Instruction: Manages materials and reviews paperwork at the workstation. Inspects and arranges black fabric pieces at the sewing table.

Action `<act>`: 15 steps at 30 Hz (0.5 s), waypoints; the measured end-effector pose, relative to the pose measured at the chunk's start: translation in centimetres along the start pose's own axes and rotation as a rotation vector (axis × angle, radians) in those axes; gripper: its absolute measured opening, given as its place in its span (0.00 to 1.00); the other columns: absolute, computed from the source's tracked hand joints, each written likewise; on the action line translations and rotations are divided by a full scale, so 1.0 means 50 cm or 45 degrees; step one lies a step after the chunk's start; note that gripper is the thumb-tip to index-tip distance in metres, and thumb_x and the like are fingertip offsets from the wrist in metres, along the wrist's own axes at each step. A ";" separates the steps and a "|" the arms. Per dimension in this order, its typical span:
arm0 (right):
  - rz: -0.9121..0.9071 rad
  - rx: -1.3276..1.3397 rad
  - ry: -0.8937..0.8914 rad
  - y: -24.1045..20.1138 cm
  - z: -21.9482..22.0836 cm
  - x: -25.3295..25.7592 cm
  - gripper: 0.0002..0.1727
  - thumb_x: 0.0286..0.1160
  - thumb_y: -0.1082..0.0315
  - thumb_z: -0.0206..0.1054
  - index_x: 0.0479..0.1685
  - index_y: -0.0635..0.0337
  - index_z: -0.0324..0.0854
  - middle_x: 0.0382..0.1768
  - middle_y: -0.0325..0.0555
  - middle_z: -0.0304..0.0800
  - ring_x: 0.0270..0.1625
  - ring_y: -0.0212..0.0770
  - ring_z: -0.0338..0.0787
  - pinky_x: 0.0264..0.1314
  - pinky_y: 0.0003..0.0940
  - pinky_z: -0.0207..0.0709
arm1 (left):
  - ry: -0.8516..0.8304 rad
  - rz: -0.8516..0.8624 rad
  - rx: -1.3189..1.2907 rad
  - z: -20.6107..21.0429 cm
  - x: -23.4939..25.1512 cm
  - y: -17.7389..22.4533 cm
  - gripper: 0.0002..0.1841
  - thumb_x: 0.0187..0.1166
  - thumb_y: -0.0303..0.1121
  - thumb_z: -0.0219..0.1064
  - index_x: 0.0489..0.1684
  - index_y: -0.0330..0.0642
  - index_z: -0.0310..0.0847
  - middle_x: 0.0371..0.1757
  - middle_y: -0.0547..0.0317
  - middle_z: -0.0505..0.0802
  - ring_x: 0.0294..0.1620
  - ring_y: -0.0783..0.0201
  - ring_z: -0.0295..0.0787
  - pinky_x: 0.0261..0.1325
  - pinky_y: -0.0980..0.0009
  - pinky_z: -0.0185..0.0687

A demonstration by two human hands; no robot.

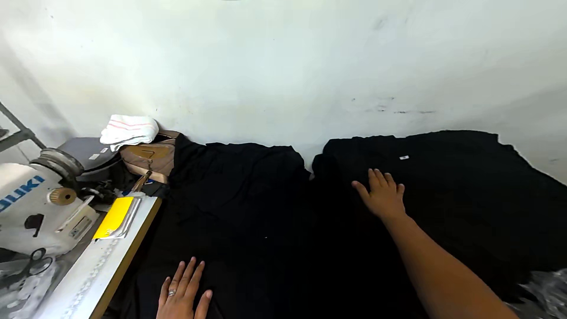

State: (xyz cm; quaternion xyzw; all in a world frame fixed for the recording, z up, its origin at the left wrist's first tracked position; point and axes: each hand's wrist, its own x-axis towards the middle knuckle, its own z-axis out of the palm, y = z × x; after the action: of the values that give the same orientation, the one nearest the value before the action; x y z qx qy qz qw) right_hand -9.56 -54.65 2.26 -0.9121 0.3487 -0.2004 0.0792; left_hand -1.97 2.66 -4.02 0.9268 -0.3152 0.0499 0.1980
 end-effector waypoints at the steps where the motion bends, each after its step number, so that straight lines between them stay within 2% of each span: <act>1: 0.010 0.001 -0.014 -0.006 -0.005 -0.003 0.45 0.90 0.37 0.47 0.93 0.63 0.52 0.92 0.62 0.53 0.94 0.68 0.47 0.88 0.78 0.31 | -0.013 0.000 0.009 -0.002 -0.007 -0.008 0.35 0.88 0.64 0.41 0.90 0.58 0.66 0.92 0.60 0.69 0.93 0.47 0.57 0.88 0.32 0.48; 6: 0.068 0.091 -0.010 -0.057 -0.021 -0.021 0.41 0.92 0.41 0.48 0.93 0.63 0.53 0.92 0.66 0.51 0.94 0.70 0.47 0.85 0.82 0.33 | -0.053 -0.105 0.024 -0.008 -0.063 -0.068 0.37 0.87 0.66 0.41 0.93 0.60 0.62 0.94 0.59 0.64 0.94 0.44 0.54 0.86 0.29 0.48; 9: -0.014 0.198 0.042 -0.109 -0.028 -0.037 0.39 0.93 0.43 0.46 0.92 0.63 0.57 0.90 0.69 0.53 0.92 0.74 0.49 0.86 0.80 0.40 | -0.036 -0.245 -0.086 -0.013 -0.101 -0.117 0.39 0.86 0.68 0.41 0.93 0.57 0.61 0.93 0.54 0.65 0.94 0.40 0.54 0.85 0.24 0.46; 12: -0.319 0.303 0.029 -0.204 -0.049 -0.067 0.34 0.94 0.50 0.47 0.87 0.70 0.63 0.86 0.76 0.59 0.89 0.77 0.55 0.88 0.74 0.46 | -0.079 -0.449 -0.143 -0.027 -0.140 -0.149 0.40 0.86 0.69 0.40 0.95 0.59 0.57 0.95 0.59 0.61 0.95 0.43 0.51 0.82 0.19 0.39; 14: -0.617 0.349 -0.007 -0.265 -0.040 -0.091 0.37 0.91 0.47 0.43 0.85 0.68 0.67 0.84 0.74 0.65 0.87 0.74 0.62 0.88 0.70 0.52 | -0.050 -0.557 -0.174 -0.026 -0.170 -0.166 0.38 0.86 0.68 0.39 0.94 0.62 0.59 0.95 0.60 0.61 0.95 0.43 0.52 0.83 0.22 0.45; 15: -0.761 0.372 -0.033 -0.299 -0.032 -0.103 0.39 0.90 0.43 0.43 0.84 0.66 0.68 0.83 0.71 0.68 0.86 0.72 0.65 0.87 0.70 0.56 | 0.010 -0.599 -0.213 -0.018 -0.182 -0.176 0.37 0.87 0.66 0.40 0.92 0.60 0.62 0.94 0.57 0.63 0.93 0.41 0.55 0.84 0.25 0.50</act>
State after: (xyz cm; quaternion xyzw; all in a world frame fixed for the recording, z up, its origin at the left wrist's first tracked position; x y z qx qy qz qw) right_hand -4.70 -40.09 6.36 -0.9556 0.0322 -0.2510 0.1512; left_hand -3.87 14.51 -8.13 0.9549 -0.0930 -0.0203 0.2813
